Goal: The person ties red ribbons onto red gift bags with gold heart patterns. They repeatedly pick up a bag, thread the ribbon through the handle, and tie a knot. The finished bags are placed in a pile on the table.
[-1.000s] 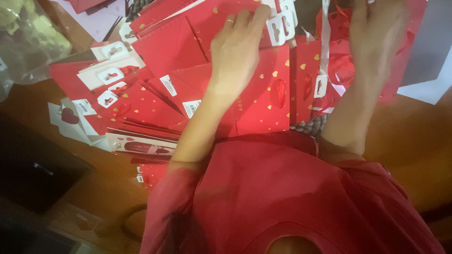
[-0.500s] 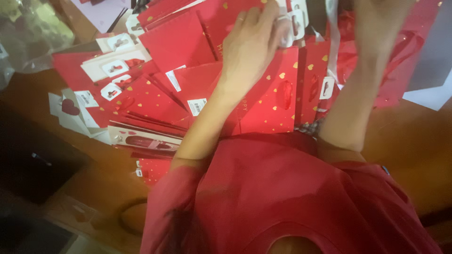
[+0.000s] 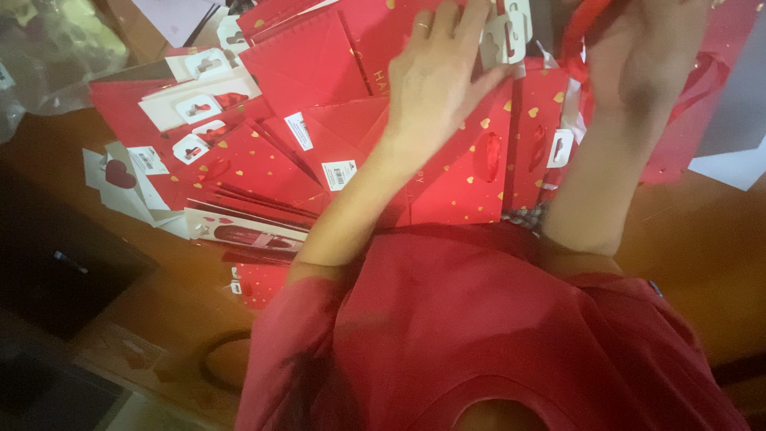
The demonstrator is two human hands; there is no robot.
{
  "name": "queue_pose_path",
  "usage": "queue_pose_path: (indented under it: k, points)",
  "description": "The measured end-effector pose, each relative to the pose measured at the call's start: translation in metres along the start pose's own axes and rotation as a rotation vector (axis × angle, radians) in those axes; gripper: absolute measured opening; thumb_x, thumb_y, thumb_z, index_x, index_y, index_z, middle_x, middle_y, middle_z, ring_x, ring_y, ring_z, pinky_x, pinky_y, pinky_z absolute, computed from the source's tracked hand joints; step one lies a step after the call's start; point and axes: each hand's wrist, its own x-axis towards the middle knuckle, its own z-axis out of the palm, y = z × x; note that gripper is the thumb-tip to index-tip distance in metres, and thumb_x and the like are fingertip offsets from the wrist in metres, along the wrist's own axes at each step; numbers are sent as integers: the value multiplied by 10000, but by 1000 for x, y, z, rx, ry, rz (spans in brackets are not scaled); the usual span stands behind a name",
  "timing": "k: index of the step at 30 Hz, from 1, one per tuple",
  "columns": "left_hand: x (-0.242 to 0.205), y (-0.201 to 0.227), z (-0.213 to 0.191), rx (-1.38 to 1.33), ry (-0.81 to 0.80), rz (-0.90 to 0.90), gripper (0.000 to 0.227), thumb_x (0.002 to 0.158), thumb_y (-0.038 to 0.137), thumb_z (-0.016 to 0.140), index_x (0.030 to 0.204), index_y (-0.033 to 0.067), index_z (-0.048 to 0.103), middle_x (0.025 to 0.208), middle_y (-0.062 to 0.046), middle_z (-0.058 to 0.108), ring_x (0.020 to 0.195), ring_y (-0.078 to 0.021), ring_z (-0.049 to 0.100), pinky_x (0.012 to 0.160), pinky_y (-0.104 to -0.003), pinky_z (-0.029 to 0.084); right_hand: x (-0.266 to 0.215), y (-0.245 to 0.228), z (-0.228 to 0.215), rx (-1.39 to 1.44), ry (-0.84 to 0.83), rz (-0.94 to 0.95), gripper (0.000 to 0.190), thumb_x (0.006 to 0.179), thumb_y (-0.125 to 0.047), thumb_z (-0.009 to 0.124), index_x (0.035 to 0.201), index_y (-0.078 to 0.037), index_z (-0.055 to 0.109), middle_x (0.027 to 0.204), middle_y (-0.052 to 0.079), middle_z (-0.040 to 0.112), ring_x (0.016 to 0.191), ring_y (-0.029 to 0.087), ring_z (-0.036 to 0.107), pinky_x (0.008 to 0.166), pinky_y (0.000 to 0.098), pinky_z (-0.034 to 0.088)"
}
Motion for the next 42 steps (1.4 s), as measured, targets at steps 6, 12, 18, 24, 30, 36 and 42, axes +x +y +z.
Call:
queue_pose_path:
  k: [6,12,18,24,30,36,42]
  points:
    - [-22,-1,5,-188,-132,-160,391,993,81,695,1287,111,439,1184,-129,621,867,-382,695,672,-482,577,-11,-11,64,-445,-1,93,56,1060,-28,643,1023,14,638,864,30,672,743,135,615,695,286,469]
    - [-22,-14,6,-291,-104,-181,485,919,155,778,1217,112,397,1138,-87,644,927,-366,712,690,-464,581,-18,-13,116,-1301,-214,-312,43,1048,29,721,1013,48,704,853,133,635,689,193,572,643,336,441]
    - [-19,4,8,-64,-176,-275,821,749,355,899,1365,109,415,1193,-110,614,940,-362,689,684,-480,578,-31,-13,118,-1212,-258,-438,204,968,122,676,1141,35,738,945,154,660,756,205,619,664,328,456]
    - [-12,7,13,-38,-12,-172,853,742,285,886,1396,59,388,1272,-186,531,1174,-420,579,717,-446,607,-36,-5,104,-882,-173,-280,132,1103,98,613,1224,65,653,1107,145,699,918,173,657,802,294,527]
    - [-15,10,26,-37,25,-149,753,774,222,842,1355,5,414,1224,-249,505,1147,-447,570,704,-440,599,-42,9,90,-441,-167,-91,98,1189,-18,548,1275,27,533,1009,108,679,797,169,643,743,278,535]
    - [9,-6,37,-35,59,-53,521,757,181,776,1192,23,537,1102,-249,566,1012,-426,597,743,-463,557,-70,47,103,-642,-121,-459,76,1184,-69,497,1177,1,527,938,123,545,761,212,529,724,314,459]
    - [20,-25,26,-235,-309,-195,312,951,281,685,1149,54,606,983,-134,690,921,-320,674,820,-460,519,-84,68,88,-741,-199,-546,101,1139,-71,471,1146,-7,549,951,100,600,752,188,566,698,298,469]
